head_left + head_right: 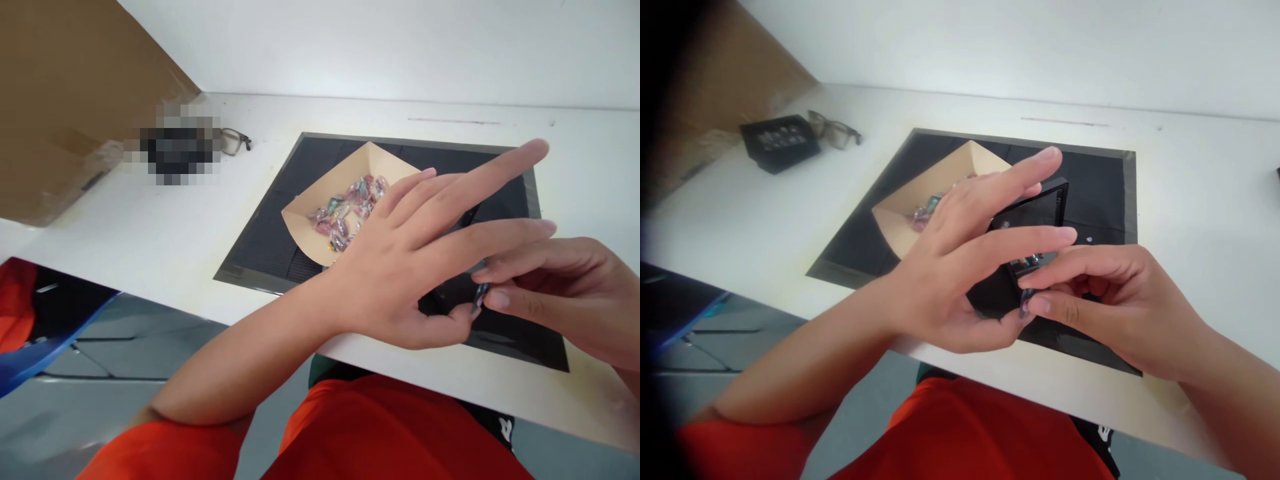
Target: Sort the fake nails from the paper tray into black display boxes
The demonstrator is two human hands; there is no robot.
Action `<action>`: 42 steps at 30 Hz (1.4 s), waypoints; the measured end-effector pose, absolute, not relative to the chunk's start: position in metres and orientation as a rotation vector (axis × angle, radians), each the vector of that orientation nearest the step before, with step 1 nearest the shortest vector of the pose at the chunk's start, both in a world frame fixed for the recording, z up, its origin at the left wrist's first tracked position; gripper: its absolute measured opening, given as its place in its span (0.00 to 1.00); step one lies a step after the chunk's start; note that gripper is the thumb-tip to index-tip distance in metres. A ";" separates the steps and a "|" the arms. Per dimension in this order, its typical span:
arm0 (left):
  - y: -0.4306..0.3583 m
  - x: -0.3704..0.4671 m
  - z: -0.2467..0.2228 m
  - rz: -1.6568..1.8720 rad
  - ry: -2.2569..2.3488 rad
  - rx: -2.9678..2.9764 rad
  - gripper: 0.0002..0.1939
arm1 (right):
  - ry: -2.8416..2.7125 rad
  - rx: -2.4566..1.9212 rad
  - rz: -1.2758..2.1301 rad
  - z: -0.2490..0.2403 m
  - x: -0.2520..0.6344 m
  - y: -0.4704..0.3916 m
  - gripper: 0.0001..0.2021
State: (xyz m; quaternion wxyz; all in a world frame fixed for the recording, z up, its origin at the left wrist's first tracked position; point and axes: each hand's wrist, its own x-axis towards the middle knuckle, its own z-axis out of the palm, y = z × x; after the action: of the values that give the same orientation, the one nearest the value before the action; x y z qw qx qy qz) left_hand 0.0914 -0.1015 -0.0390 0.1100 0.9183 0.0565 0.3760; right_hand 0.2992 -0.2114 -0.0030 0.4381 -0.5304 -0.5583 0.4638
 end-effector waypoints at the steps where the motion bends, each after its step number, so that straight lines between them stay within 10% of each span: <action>1: -0.102 0.091 -0.039 1.094 0.172 2.702 0.33 | -1.383 -1.313 1.161 -0.003 0.299 -0.211 0.08; 32: -0.100 0.085 -0.036 1.202 0.103 2.871 0.25 | -1.306 -1.363 1.279 0.000 0.298 -0.215 0.06; 42: -0.097 0.082 -0.035 1.192 0.038 2.869 0.24 | -1.415 -1.441 1.178 -0.002 0.302 -0.216 0.19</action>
State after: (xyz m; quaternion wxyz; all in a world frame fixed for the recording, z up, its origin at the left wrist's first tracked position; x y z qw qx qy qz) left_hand 0.0820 -0.0971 -0.0352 0.0173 0.9233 0.0124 0.3835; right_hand 0.3017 -0.2161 -0.0018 0.3913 -0.5672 -0.5570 0.4636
